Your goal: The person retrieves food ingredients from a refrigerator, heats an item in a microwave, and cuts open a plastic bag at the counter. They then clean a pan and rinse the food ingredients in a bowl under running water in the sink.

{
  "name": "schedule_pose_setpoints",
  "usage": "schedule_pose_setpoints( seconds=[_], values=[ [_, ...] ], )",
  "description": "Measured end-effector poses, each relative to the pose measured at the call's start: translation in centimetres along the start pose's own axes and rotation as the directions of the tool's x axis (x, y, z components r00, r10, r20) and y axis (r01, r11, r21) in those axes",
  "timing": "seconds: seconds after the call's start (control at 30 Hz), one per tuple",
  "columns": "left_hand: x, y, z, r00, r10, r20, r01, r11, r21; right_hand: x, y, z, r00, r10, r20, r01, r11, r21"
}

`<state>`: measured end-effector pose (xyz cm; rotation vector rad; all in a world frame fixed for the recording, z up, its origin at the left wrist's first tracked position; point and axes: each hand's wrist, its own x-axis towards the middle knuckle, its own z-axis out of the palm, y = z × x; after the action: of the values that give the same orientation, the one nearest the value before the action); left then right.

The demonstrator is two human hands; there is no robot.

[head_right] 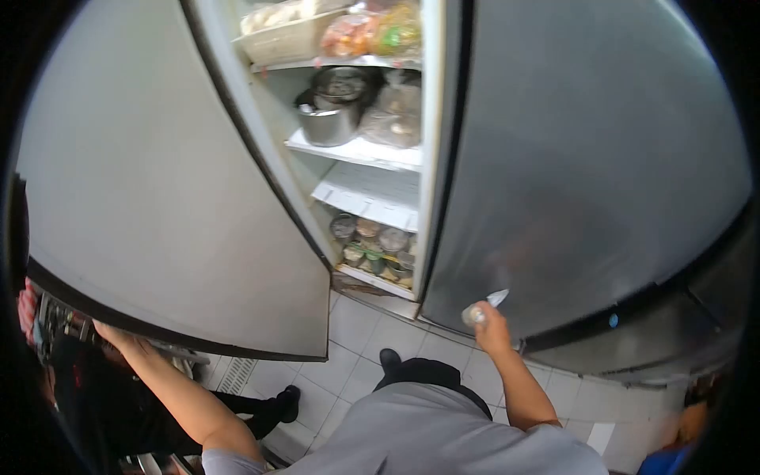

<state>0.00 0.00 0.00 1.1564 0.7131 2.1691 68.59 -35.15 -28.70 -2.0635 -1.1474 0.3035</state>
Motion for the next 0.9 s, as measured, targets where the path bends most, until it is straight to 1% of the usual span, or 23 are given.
schedule_pose_setpoints(
  seconds=[0.03, 0.07, 0.1, 0.13, 0.17, 0.2, 0.23, 0.27, 0.3, 0.33, 0.4, 0.43, 0.47, 0.5, 0.57, 0.6, 0.63, 0.7, 0.73, 0.77, 0.8, 0.83, 0.9],
  values=[
    [-2.8, 1.2, 3.5, 0.994, 0.049, -0.097, -0.040, 0.995, 0.087, -1.6, 1.4, -2.2, 0.994, 0.013, -0.112, -0.016, 0.999, -0.029],
    [-5.3, 2.0, 5.9, 0.991, 0.104, -0.085, -0.087, 0.980, 0.181, -2.9, 2.1, -4.4, 0.980, 0.026, -0.199, -0.024, 1.000, 0.013],
    [-7.5, 2.3, 8.1, 0.984, 0.161, -0.071, -0.137, 0.955, 0.263, -4.3, 1.2, -6.8, 0.942, 0.077, -0.328, -0.064, 0.997, 0.052],
    [-9.6, 2.5, 10.6, 0.988, 0.145, -0.058, -0.129, 0.966, 0.223, -5.5, 2.2, -8.5, 0.882, 0.136, -0.451, -0.097, 0.989, 0.109],
    [-11.7, 2.8, 12.9, 0.985, 0.169, 0.028, -0.171, 0.960, 0.224, -6.8, 3.5, -10.2, 0.807, 0.194, -0.558, -0.117, 0.978, 0.172],
    [-13.7, 3.2, 14.9, 0.974, 0.197, 0.112, -0.218, 0.950, 0.225, -7.7, 4.7, -12.0, 0.726, 0.195, -0.659, -0.073, 0.976, 0.207],
    [-16.0, 2.8, 17.2, 0.982, 0.165, 0.092, -0.177, 0.973, 0.145, -9.1, 5.3, -14.1, 0.644, 0.197, -0.739, -0.033, 0.973, 0.230],
    [-18.2, 2.4, 19.4, 0.989, 0.132, 0.072, -0.137, 0.989, 0.062, -10.0, 3.9, -16.5, 0.624, 0.234, -0.746, -0.041, 0.963, 0.267],
    [-20.0, 2.0, 22.0, 0.986, 0.166, 0.009, -0.165, 0.970, 0.179, -10.3, 6.0, -17.9, 0.560, 0.176, -0.810, 0.040, 0.970, 0.238],
    [-21.9, 2.4, 25.1, 0.989, 0.136, 0.050, -0.144, 0.958, 0.249, -10.2, 5.7, -19.6, 0.542, 0.154, -0.827, 0.037, 0.978, 0.206],
    [-25.0, 2.0, 30.8, 0.987, 0.098, 0.129, -0.128, 0.960, 0.251, -9.2, 4.6, -23.1, 0.527, 0.133, -0.839, 0.033, 0.984, 0.177],
    [-26.2, 0.8, 33.5, 0.981, 0.099, 0.170, -0.128, 0.976, 0.174, -8.4, 4.1, -24.3, 0.514, 0.178, -0.839, 0.134, 0.950, 0.283],
    [-27.7, 0.0, 36.6, 0.962, 0.204, 0.182, -0.234, 0.959, 0.162, -7.4, 4.3, -25.3, 0.501, 0.220, -0.837, 0.242, 0.893, 0.380],
    [-28.8, -0.8, 39.6, 0.935, 0.301, 0.189, -0.331, 0.932, 0.149, -6.5, 5.2, -26.5, 0.497, 0.215, -0.841, 0.252, 0.891, 0.377],
    [-29.8, -3.1, 44.1, 0.887, 0.393, 0.241, -0.443, 0.873, 0.203, -4.9, 7.8, -28.6, 0.615, 0.285, -0.735, 0.439, 0.651, 0.619],
    [-30.3, -3.5, 46.2, 0.879, 0.400, 0.259, -0.461, 0.853, 0.245, -4.5, 8.1, -29.5, 0.670, 0.295, -0.681, 0.433, 0.591, 0.681],
    [-30.8, -3.8, 48.3, 0.871, 0.407, 0.276, -0.478, 0.830, 0.288, -4.3, 8.5, -30.4, 0.675, 0.285, -0.681, 0.439, 0.587, 0.680],
    [-31.5, -5.2, 51.9, 0.887, 0.384, 0.257, -0.452, 0.835, 0.312, -4.8, 9.1, -32.3, 0.742, 0.251, -0.622, 0.382, 0.605, 0.699],
    [-31.3, -5.6, 53.1, 0.893, 0.399, 0.209, -0.449, 0.815, 0.367, -5.2, 8.7, -33.4, 0.744, 0.207, -0.636, 0.368, 0.667, 0.648],
    [-31.9, -6.7, 54.1, 0.889, 0.408, 0.209, -0.458, 0.807, 0.372, -4.8, 10.4, -33.9, 0.748, 0.206, -0.631, 0.371, 0.658, 0.655],
    [-32.0, -7.4, 54.8, 0.876, 0.456, 0.157, -0.478, 0.773, 0.418, -4.4, 11.7, -34.6, 0.685, 0.042, -0.727, 0.386, 0.826, 0.411],
    [-32.1, -7.4, 55.2, 0.857, 0.502, 0.116, -0.493, 0.734, 0.467, -4.2, 12.9, -35.1, 0.739, 0.089, -0.668, 0.384, 0.760, 0.525],
    [-32.4, -7.6, 54.9, 0.876, 0.462, 0.140, -0.462, 0.717, 0.523, -3.9, 15.4, -36.0, 0.826, 0.181, -0.533, 0.340, 0.595, 0.729]
  ],
)
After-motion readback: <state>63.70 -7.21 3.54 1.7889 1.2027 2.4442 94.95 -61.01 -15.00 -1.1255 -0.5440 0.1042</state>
